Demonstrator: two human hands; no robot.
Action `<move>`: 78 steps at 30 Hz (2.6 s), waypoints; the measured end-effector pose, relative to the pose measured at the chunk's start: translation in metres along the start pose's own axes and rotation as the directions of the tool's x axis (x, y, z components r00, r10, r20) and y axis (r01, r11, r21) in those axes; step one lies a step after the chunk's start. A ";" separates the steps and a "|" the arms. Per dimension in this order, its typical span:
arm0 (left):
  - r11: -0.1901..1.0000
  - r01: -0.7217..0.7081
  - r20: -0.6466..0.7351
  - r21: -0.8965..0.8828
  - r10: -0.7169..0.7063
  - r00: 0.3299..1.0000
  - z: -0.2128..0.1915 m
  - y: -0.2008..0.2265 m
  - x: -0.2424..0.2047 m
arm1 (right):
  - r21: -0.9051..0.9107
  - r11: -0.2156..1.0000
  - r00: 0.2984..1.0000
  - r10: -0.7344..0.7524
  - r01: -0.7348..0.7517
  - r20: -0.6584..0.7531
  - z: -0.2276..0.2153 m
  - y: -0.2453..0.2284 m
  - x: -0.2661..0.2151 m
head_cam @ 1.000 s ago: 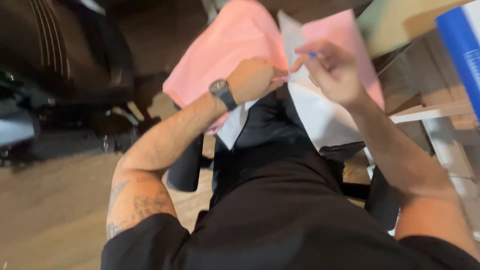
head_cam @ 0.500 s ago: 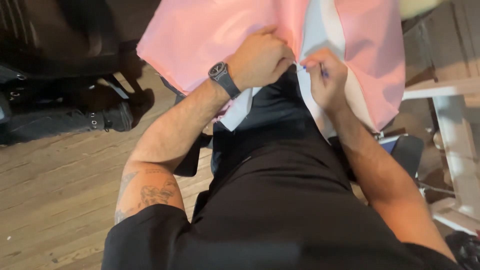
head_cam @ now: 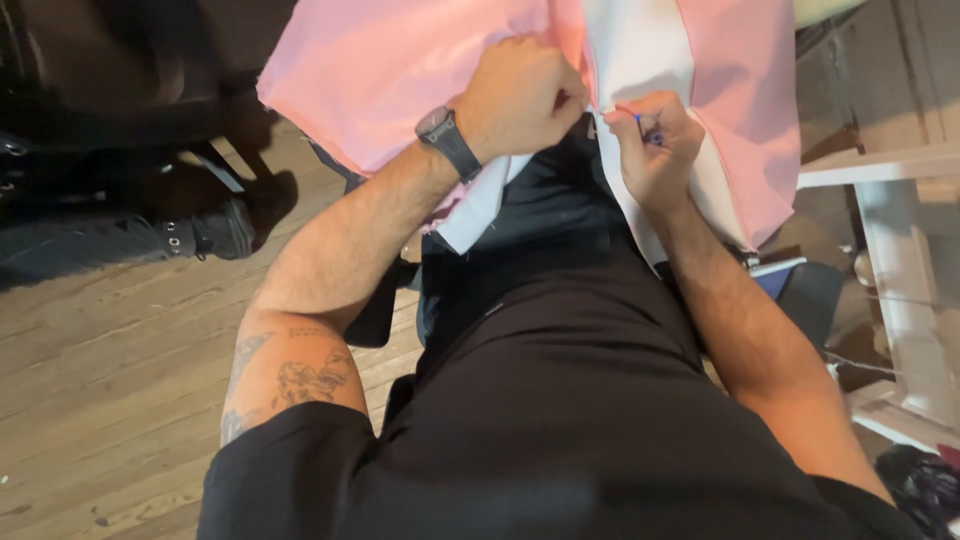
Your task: Trimming excess fabric or removing stitches from a multicolored garment using a small hand tool.
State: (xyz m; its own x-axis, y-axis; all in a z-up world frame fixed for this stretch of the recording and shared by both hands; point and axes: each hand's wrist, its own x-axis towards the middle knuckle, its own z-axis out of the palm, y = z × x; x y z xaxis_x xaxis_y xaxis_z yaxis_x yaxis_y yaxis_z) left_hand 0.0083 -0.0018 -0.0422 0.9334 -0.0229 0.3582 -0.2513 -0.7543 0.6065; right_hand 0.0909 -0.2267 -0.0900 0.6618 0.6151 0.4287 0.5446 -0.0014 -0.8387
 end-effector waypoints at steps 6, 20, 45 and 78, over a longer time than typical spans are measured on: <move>0.999 -0.010 -0.041 0.043 0.012 0.999 0.006 0.000 -0.003 | 0.000 0.999 0.999 0.032 -0.032 0.013 0.000 -0.002 -0.005; 0.999 0.035 -0.058 0.015 -0.034 0.998 -0.003 -0.004 -0.002 | 0.282 0.945 0.986 0.168 -0.164 0.009 -0.001 0.010 0.003; 0.986 0.161 -0.051 -0.033 -0.162 0.985 -0.005 -0.001 0.006 | 0.434 0.831 0.925 0.380 -0.347 0.011 -0.014 0.015 0.023; 0.919 0.371 0.073 -0.130 -0.364 0.928 -0.015 0.001 0.011 | -0.007 0.999 0.996 0.043 -0.044 -0.073 0.015 0.015 0.022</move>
State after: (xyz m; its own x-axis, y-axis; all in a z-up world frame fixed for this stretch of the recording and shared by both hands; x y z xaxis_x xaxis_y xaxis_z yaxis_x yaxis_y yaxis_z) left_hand 0.0147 0.0070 -0.0264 0.9769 0.2053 0.0594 0.0820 -0.6169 0.7828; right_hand 0.1058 -0.2013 -0.0985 0.7207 0.5549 0.4155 0.5184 -0.0335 -0.8545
